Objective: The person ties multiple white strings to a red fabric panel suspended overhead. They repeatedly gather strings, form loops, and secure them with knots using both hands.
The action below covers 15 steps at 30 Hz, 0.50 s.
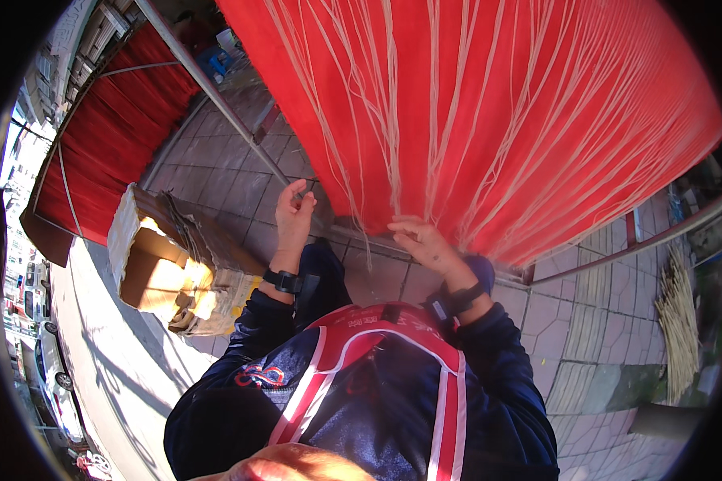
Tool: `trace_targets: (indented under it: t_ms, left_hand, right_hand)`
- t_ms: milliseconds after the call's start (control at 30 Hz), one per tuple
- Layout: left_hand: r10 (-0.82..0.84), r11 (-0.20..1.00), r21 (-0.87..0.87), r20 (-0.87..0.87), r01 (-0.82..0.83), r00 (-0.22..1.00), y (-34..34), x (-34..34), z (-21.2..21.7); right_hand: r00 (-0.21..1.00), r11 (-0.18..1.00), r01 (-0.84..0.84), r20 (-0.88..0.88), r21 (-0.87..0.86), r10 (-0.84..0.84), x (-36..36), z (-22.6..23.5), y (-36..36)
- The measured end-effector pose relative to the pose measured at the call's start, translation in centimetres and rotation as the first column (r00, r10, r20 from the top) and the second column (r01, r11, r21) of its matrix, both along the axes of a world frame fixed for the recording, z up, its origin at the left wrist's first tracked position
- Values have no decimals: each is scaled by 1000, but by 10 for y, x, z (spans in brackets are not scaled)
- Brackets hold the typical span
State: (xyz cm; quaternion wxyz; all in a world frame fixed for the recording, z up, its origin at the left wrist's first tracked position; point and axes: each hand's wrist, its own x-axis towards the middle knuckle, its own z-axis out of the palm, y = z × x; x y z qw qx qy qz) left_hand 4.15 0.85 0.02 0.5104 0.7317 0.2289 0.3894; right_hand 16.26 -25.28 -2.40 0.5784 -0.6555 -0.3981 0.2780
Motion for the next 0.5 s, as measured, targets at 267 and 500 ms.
trace_targets:
  t_ms: [267, 500]
  left_hand:
    - [-402, 888, -165, 175, 430, 899, -57, 38, 45]
    - [-257, 955, -133, 72, 265, 964, -50, 103, 60]
  right_hand:
    - [974, 968, 227, -44, 109, -224, 36, 17, 12]
    - [968, 949, 248, -98, 196, -232, 54, 33, 56]
